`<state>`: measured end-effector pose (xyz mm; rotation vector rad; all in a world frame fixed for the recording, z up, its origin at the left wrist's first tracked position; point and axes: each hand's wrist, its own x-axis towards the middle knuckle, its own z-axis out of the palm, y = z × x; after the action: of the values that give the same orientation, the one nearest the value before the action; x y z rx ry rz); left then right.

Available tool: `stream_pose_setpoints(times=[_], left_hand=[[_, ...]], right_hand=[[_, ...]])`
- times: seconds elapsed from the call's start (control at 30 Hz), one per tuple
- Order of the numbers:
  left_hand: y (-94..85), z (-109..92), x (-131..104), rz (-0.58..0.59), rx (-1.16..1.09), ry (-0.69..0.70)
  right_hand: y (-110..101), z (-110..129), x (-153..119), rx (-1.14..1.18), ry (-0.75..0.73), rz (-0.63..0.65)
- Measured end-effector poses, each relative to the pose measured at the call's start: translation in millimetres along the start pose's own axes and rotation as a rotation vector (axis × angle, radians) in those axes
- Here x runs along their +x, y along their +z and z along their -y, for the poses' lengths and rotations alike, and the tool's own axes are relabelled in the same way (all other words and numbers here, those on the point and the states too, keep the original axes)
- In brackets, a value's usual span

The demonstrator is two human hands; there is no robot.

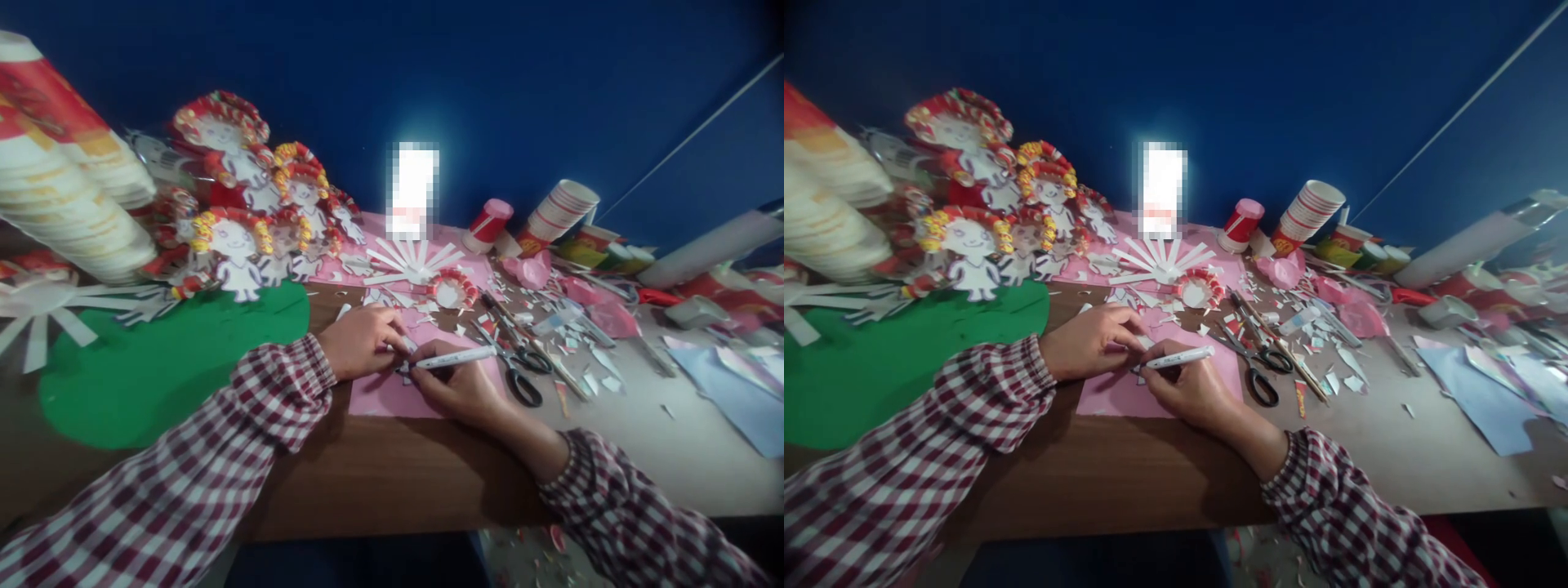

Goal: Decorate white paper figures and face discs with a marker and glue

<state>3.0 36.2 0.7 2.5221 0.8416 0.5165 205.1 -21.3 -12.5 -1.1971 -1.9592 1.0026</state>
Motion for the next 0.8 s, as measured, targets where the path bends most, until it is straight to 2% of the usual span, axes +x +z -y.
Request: stream_pose_setpoints(times=[0.8], left_hand=[[-0.3, -0.2, -0.1, 0.018, 0.009, -0.004]], right_hand=[[-1.8, 6.6, 1.3, -0.047, 0.000, 0.015]])
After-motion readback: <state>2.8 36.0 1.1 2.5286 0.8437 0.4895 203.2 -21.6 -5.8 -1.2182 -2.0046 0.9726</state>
